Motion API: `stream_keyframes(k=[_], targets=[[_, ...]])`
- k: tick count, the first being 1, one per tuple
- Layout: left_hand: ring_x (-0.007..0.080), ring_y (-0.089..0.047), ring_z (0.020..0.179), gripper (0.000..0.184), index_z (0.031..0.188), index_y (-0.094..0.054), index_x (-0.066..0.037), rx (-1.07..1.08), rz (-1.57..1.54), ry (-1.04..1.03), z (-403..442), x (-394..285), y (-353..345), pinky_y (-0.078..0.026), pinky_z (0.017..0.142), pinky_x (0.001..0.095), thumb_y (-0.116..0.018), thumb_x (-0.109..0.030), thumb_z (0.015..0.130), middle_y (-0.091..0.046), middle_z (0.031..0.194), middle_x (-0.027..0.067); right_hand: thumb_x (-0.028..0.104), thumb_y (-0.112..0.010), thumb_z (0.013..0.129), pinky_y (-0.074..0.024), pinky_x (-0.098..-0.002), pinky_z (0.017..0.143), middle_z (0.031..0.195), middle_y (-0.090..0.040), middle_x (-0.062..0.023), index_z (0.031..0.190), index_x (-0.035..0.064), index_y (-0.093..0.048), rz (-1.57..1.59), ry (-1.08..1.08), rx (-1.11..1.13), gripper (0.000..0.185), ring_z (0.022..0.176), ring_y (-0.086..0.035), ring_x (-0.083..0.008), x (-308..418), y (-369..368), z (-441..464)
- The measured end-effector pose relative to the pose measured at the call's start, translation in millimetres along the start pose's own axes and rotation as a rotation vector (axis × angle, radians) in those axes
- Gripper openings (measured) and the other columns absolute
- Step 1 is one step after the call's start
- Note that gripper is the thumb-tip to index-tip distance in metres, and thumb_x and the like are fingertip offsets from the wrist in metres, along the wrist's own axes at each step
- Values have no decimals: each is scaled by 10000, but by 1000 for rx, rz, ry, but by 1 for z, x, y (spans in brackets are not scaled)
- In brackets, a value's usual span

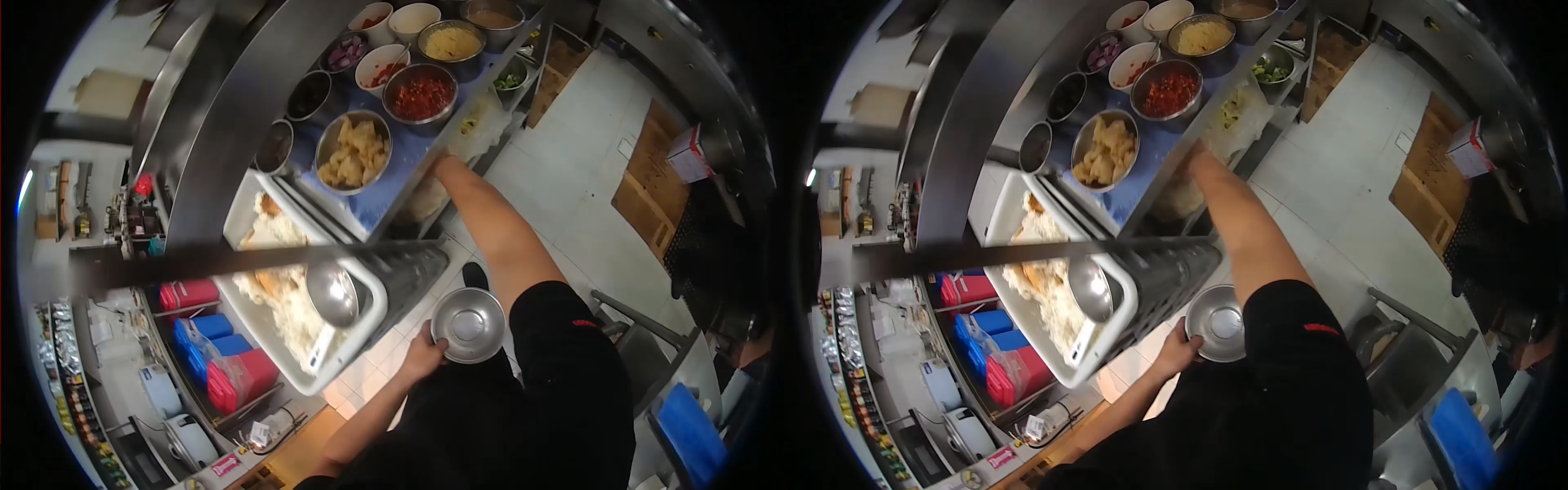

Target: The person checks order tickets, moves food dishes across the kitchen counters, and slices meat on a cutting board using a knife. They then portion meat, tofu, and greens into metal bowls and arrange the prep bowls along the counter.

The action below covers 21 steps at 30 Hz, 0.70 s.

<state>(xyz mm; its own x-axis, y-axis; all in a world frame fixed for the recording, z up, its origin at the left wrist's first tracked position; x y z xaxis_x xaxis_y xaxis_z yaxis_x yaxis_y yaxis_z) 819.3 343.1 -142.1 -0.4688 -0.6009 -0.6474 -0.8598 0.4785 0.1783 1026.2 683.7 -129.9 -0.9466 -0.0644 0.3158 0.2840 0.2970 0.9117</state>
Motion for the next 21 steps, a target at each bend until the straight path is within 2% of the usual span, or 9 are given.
stream_keyframes(k=[1,4,14,16,18,19,21], targets=[[270,-710,816,503,1365,-416,24,-6,-60,0,8,-9,0,-615,628,342,-571,-120,909,-665,1050,207,245,-589,912,-382,-422,1105,1314,-623,-146,1296,79,-636,17,-18,11,421,1272,-520,-329,-2,-15,23],[262,-703,866,497,1348,-423,39,34,-78,99,27,-28,8,-617,634,341,-573,-104,896,-658,1065,206,243,-602,909,-394,-418,1090,1302,-631,-141,1283,74,-640,45,-53,10,412,1250,-533,-322,-9,-57,71],[244,-707,724,456,1297,-428,60,-43,-183,73,59,-50,20,-605,592,316,-568,-76,885,-661,1002,213,239,-648,900,-433,-405,1042,1261,-657,-123,1241,57,-654,191,-93,20,388,1177,-577,-299,-17,-93,93],[247,-706,699,459,1302,-417,65,-35,-194,90,67,-54,21,-601,573,316,-559,-74,888,-666,966,214,239,-657,898,-441,-402,1032,1253,-662,-120,1233,53,-657,213,-98,13,383,1163,-586,-295,-19,-97,91],[265,-709,717,502,1325,-381,88,-71,-285,132,76,-55,21,-618,593,344,-567,-67,885,-646,1027,243,238,-666,896,-449,-399,1022,1244,-667,-116,1225,50,-660,248,-94,10,379,1148,-595,-290,-21,-101,92],[265,-704,663,504,1338,-365,80,-82,-317,103,81,-53,20,-620,579,343,-557,-75,899,-646,985,247,237,-670,895,-453,-398,1017,1240,-670,-115,1220,48,-661,261,-98,8,377,1141,-599,-288,-24,-107,92],[272,-707,655,485,1347,-346,62,-114,-355,106,93,-52,20,-621,556,347,-545,-74,926,-639,974,242,236,-679,893,-461,-395,1008,1232,-675,-111,1212,45,-664,355,-81,-2,373,1126,-608,-283,-32,-117,95]])
Point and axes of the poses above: each hand's wrist, its own z-axis towards the middle knuckle, its own y-axis out of the back of the hand, x = y × z, the point moved 2 cm from there along z, towards the middle knuckle
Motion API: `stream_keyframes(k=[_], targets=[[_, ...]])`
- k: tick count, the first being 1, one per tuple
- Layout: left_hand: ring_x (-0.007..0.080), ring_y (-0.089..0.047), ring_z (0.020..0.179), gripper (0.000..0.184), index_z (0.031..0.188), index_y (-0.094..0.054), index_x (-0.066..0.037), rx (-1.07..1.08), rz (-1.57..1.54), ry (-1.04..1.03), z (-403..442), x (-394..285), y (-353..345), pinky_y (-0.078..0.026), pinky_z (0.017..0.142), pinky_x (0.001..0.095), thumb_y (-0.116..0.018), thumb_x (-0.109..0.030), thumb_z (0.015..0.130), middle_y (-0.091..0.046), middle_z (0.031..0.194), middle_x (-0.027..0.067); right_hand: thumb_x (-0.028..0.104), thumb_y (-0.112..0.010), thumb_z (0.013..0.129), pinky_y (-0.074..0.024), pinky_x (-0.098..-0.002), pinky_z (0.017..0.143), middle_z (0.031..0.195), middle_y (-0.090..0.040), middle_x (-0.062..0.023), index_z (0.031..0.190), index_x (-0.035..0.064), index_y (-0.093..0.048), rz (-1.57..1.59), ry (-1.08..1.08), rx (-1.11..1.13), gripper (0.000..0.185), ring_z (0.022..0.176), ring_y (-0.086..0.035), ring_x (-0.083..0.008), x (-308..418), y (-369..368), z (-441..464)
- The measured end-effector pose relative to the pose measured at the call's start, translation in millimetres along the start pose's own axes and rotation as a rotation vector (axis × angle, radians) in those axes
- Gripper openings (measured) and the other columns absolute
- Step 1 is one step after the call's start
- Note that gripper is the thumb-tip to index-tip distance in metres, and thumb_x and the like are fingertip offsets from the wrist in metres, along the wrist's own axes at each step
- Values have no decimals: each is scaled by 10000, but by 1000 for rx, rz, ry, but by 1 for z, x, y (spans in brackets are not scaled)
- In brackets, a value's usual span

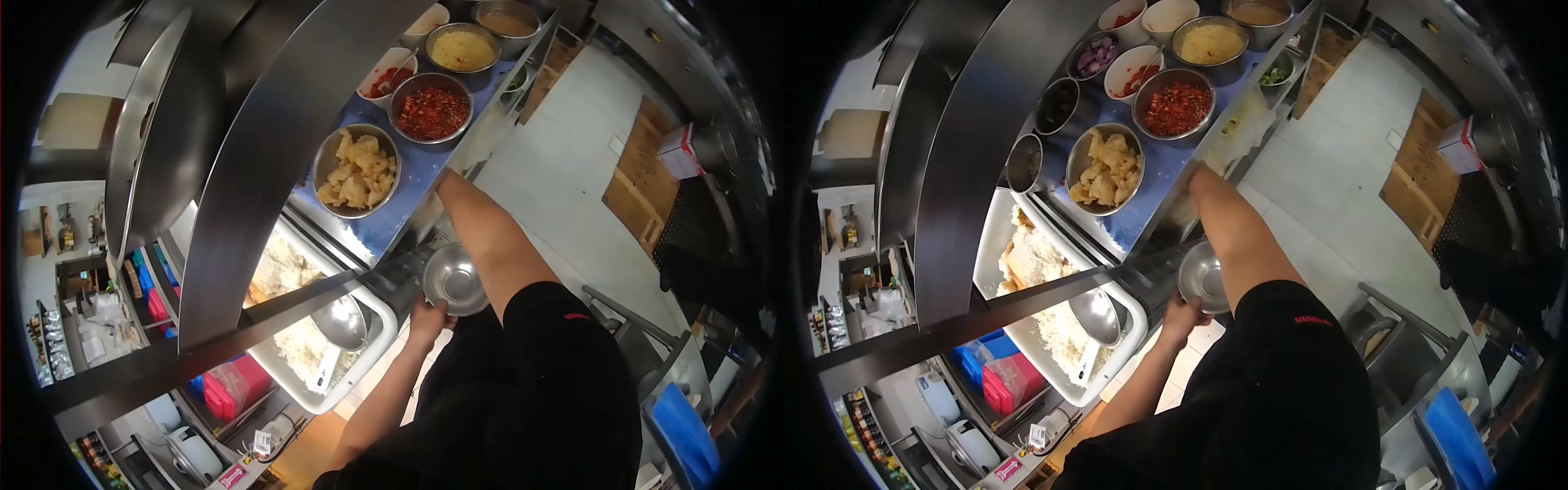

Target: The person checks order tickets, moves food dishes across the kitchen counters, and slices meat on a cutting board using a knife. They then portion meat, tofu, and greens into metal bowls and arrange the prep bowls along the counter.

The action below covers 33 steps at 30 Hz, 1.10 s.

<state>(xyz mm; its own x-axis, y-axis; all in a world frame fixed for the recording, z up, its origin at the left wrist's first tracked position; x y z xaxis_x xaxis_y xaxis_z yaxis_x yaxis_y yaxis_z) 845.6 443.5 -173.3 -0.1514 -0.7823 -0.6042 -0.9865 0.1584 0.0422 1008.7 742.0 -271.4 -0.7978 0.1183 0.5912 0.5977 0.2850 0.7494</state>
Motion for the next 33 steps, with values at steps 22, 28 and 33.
stream_keyframes(k=[22,28,33], targets=[[305,-700,953,495,1402,-392,-18,-115,-99,-146,46,-21,-29,-636,594,382,-467,56,919,-600,1243,204,280,-750,714,-528,-435,868,1094,-668,-111,1133,145,-625,194,286,56,457,1018,-656,-317,2,49,-255],[271,-669,1050,455,1344,-492,1,-124,190,-302,61,-32,-40,-605,783,370,-478,50,893,-630,1225,169,272,-745,725,-548,-436,778,983,-709,-90,1120,153,-621,190,116,-258,431,915,-685,-329,-6,69,-236],[258,-664,1069,456,1334,-489,8,-107,85,-163,56,-49,-48,-594,843,354,-471,57,881,-636,1217,164,298,-756,714,-546,-434,762,936,-704,-99,1079,163,-665,544,-19,-199,400,885,-686,-323,-19,94,-224]])
Point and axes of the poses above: each hand's wrist, its own z-axis towards the middle knuckle, its own y-axis out of the back of the hand, x = y × z, the point moved 2 cm from there along z, towards the middle knuckle
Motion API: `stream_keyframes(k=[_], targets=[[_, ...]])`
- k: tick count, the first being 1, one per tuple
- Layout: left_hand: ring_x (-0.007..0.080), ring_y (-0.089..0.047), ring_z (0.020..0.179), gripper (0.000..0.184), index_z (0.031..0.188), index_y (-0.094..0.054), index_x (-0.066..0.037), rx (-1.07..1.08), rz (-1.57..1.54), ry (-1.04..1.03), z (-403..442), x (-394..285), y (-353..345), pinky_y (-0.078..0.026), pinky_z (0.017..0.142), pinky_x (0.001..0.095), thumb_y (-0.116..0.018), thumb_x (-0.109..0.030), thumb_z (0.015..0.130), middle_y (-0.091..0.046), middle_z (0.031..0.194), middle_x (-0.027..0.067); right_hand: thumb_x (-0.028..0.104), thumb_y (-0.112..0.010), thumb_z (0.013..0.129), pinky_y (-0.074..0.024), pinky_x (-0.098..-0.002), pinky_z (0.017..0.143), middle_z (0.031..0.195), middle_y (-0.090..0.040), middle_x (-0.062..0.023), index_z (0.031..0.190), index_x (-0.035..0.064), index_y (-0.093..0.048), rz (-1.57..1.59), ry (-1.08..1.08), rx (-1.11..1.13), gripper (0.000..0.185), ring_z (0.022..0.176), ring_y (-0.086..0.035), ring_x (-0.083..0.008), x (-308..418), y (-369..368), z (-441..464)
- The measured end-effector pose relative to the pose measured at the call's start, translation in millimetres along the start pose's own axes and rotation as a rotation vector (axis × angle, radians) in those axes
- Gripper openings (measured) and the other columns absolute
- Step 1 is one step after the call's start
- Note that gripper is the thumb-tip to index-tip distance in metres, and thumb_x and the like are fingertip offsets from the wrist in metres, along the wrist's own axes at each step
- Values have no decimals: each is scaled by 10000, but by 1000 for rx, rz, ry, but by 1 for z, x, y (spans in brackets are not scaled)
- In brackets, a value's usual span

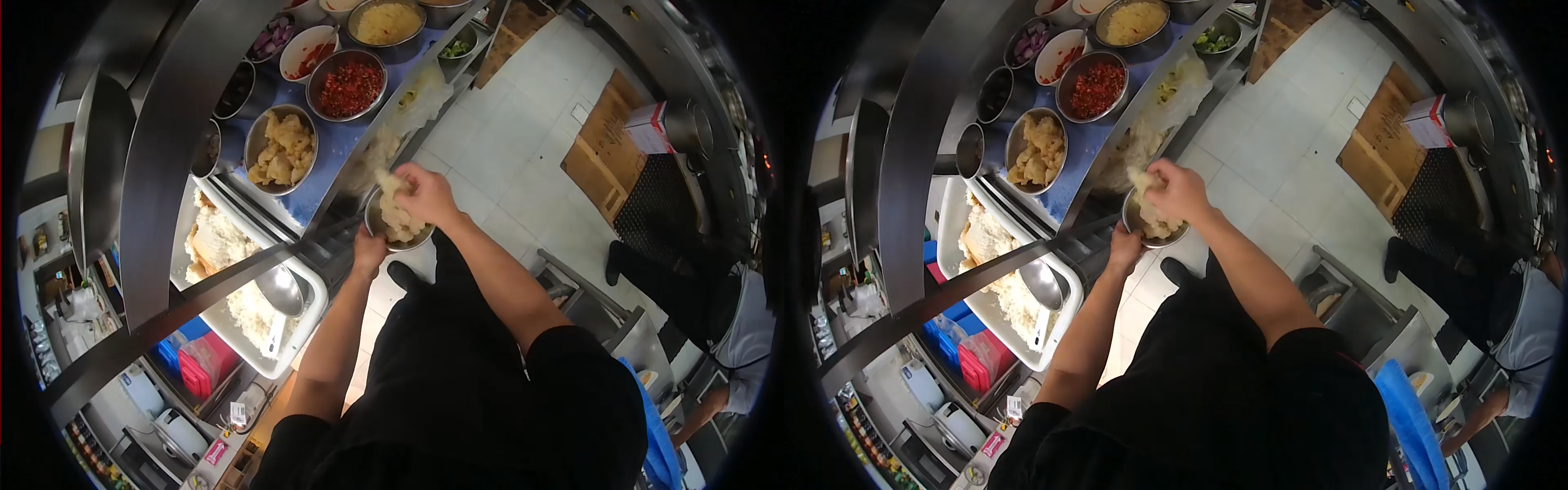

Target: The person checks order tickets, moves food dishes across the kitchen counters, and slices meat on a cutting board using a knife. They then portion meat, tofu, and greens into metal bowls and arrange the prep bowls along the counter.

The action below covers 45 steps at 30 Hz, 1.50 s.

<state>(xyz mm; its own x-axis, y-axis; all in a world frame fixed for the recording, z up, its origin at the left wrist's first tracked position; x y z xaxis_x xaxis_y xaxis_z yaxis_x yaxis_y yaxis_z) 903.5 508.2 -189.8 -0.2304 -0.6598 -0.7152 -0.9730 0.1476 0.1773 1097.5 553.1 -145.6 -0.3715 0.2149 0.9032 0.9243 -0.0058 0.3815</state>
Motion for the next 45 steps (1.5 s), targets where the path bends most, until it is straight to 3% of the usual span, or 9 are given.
stream_keyframes(k=[4,6,9,17,26,35,41,43,45], targets=[[261,-701,979,417,1296,-497,-3,9,-84,60,14,6,-1,-630,729,362,-471,49,883,-642,1182,177,297,-729,747,-552,-425,786,965,-701,-117,1150,190,-690,-12,-110,119,418,911,-682,-324,-26,2,2],[262,-710,953,404,1286,-497,-8,26,-82,54,19,14,0,-638,700,367,-474,43,886,-644,1170,180,281,-689,799,-559,-415,817,1000,-706,-135,1217,201,-691,-506,390,175,426,932,-686,-326,-24,-9,-13],[258,-709,958,402,1300,-492,-19,37,-25,117,17,25,2,-641,695,376,-486,27,901,-650,1158,160,293,-663,842,-561,-424,810,966,-695,-138,1149,181,-724,-538,344,227,332,917,-687,-316,-17,-16,-19],[233,-705,837,343,1241,-530,-7,-52,-78,-14,-38,20,24,-617,641,352,-522,-9,898,-669,1066,140,266,-651,852,-559,-430,711,1022,-692,-120,992,132,-705,-117,451,59,200,882,-686,-321,183,32,17],[177,-666,809,455,1291,-568,31,-73,47,-149,-153,-69,44,-539,672,324,-535,10,838,-692,1019,132,301,-741,744,-559,-439,852,1185,-664,-156,1148,121,-680,-1021,761,228,446,1025,-678,-321,242,-95,114],[266,-730,764,392,1237,-573,83,-155,-208,-189,-185,-97,81,-634,593,355,-498,-13,864,-688,1015,209,241,-737,759,-493,-465,956,1121,-666,-205,1110,49,-661,-652,880,67,407,1085,-631,-383,241,-69,144],[265,-726,784,356,1209,-576,100,-178,-303,-127,-172,-110,82,-638,589,345,-506,-19,882,-678,1042,216,214,-699,795,-509,-468,844,1064,-676,-180,1055,23,-669,-544,1021,74,324,892,-657,-376,272,-38,123],[243,-715,726,364,1252,-536,57,-180,-321,-120,-148,-96,83,-623,544,334,-516,-26,899,-678,1013,187,140,-712,753,-522,-446,807,1019,-676,-149,1011,25,-675,155,335,390,285,794,-656,-376,268,-15,87],[247,-714,732,329,1207,-565,67,-229,-310,-170,-154,-112,85,-625,555,334,-537,-27,893,-679,985,182,140,-729,742,-531,-420,818,991,-686,-144,1023,45,-682,2,406,401,300,879,-664,-340,263,-4,58]])
Point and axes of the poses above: each hand's wrist, its own z-axis towards the middle knuckle, its own y-axis out of the back of the hand, x = y × z, the point moved 2 cm from there along z, towards the middle knuckle
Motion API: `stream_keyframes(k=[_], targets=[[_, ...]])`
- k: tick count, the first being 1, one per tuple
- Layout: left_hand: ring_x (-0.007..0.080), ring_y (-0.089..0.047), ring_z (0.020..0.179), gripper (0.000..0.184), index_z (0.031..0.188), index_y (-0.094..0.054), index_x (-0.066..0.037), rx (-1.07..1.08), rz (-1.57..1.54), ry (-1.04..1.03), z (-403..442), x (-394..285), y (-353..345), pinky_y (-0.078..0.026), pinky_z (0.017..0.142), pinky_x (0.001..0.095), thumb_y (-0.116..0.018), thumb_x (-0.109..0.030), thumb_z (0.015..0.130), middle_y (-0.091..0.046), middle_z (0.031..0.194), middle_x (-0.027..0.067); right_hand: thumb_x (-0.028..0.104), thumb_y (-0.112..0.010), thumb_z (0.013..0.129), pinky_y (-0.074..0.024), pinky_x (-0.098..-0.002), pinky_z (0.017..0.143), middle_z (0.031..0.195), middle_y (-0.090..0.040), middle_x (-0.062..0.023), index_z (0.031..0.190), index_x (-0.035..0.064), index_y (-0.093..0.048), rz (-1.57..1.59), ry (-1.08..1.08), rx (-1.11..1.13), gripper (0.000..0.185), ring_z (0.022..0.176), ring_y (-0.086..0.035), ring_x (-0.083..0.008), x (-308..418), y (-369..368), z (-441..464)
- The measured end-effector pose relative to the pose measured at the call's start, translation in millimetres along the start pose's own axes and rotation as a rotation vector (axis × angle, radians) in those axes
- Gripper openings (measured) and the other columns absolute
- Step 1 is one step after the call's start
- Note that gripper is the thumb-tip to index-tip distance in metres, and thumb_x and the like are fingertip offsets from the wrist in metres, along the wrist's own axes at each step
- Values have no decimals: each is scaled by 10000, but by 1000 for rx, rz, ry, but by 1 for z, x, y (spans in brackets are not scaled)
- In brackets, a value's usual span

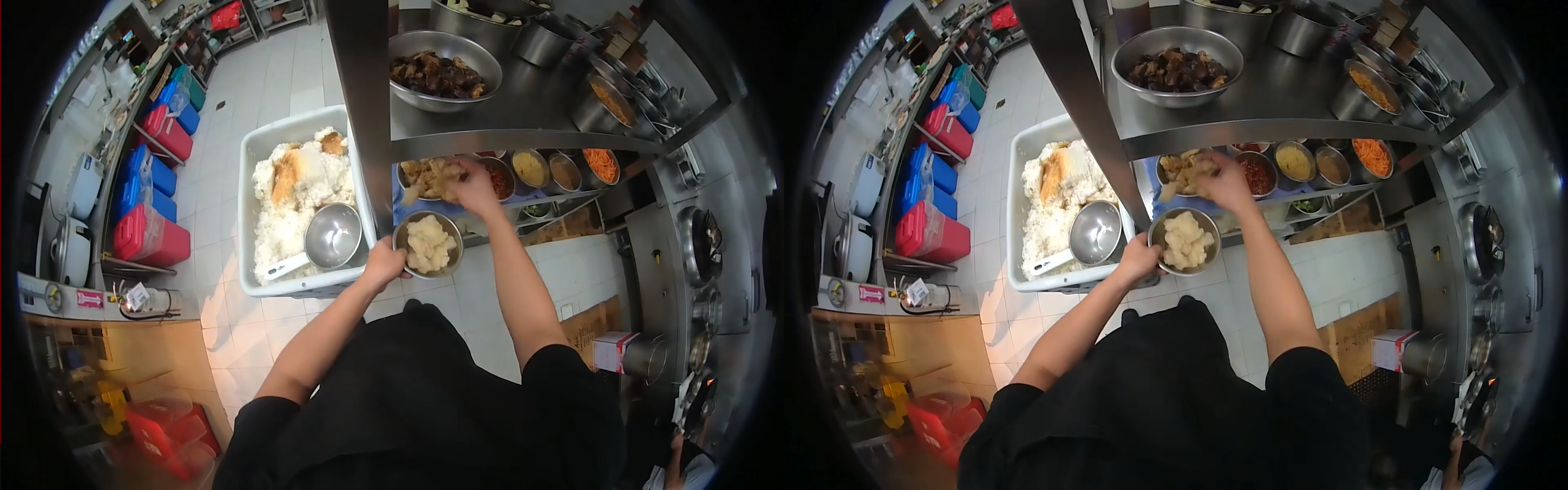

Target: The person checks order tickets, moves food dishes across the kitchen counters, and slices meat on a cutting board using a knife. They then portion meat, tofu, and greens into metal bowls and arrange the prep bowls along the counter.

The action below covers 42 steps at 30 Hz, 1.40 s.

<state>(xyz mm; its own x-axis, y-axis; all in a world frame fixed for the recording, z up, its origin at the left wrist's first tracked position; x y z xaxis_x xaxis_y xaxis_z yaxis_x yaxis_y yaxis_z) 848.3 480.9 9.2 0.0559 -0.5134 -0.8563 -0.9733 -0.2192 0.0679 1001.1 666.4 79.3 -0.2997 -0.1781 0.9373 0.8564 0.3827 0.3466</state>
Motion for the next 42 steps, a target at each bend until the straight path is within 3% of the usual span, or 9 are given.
stream_keyframes(k=[2,4,11,16,24,31,37,39,42], targets=[[248,-714,740,319,1194,-573,71,-4,-9,3,5,-5,-2,-627,564,334,-545,-30,892,-679,978,179,141,-746,732,-540,-395,829,963,-695,-139,1035,64,-689,-154,43,39,318,964,-673,-303,-3,-7,-28],[247,-714,761,315,1194,-573,73,57,-50,7,12,-4,-4,-632,587,337,-545,-30,898,-679,982,174,127,-730,705,-554,-409,844,1123,-648,-135,1172,82,-644,-504,404,-22,477,1005,-649,-330,0,-21,-54],[270,-721,778,314,1182,-588,101,69,-51,43,11,23,-6,-634,573,354,-525,-12,895,-674,1024,201,198,-703,766,-524,-458,934,1449,-494,-113,1282,142,-612,-1021,598,215,527,1340,-449,-328,-6,-49,-114],[266,-721,779,420,1283,-578,32,-10,-32,-28,-10,40,0,-629,579,369,-493,34,872,-684,1030,184,128,-594,858,-517,-444,940,1241,-650,-138,1216,114,-673,-633,325,451,366,1153,-610,-336,17,-43,-64],[249,-714,867,431,1349,-509,27,13,-99,62,-24,51,2,-633,652,364,-497,28,918,-663,1142,161,101,-607,834,-545,-460,856,991,-710,-149,1031,123,-753,-906,376,637,245,937,-688,-339,-9,-120,15],[256,-719,882,449,1355,-508,25,-29,-160,131,-24,57,5,-648,661,357,-509,36,906,-665,1139,165,212,-703,801,-538,-406,710,872,-701,-131,887,85,-725,-542,425,92,155,805,-684,-331,26,-38,-38],[245,-723,852,448,1347,-513,26,2,-197,146,-20,42,-2,-646,636,338,-515,38,900,-672,1118,162,215,-760,783,-524,-411,689,852,-679,-76,859,90,-729,-522,778,217,150,769,-668,-282,-5,-16,-103],[242,-723,846,444,1342,-515,29,10,-163,144,-19,36,-2,-645,632,335,-516,39,898,-672,1116,162,238,-771,794,-517,-395,681,849,-675,-96,865,75,-731,-246,611,116,182,773,-646,-263,-10,-11,-77],[243,-724,848,443,1333,-518,31,38,-150,147,-17,34,-1,-645,629,332,-519,44,890,-672,1112,162,219,-703,860,-513,-449,764,908,-680,-147,941,51,-718,-484,317,-34,187,847,-642,-320,-4,-10,0]])
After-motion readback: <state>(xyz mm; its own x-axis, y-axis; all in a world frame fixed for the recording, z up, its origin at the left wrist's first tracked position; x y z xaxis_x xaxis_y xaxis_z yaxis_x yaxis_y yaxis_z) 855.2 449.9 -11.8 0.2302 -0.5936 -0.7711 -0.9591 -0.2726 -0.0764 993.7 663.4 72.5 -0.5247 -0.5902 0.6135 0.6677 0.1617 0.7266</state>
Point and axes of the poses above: each hand's wrist, its own z-axis towards the middle knuckle, its own y-axis out of the back of the hand, x = y × z, the point moved 2 cm from there along z, towards the middle knuckle
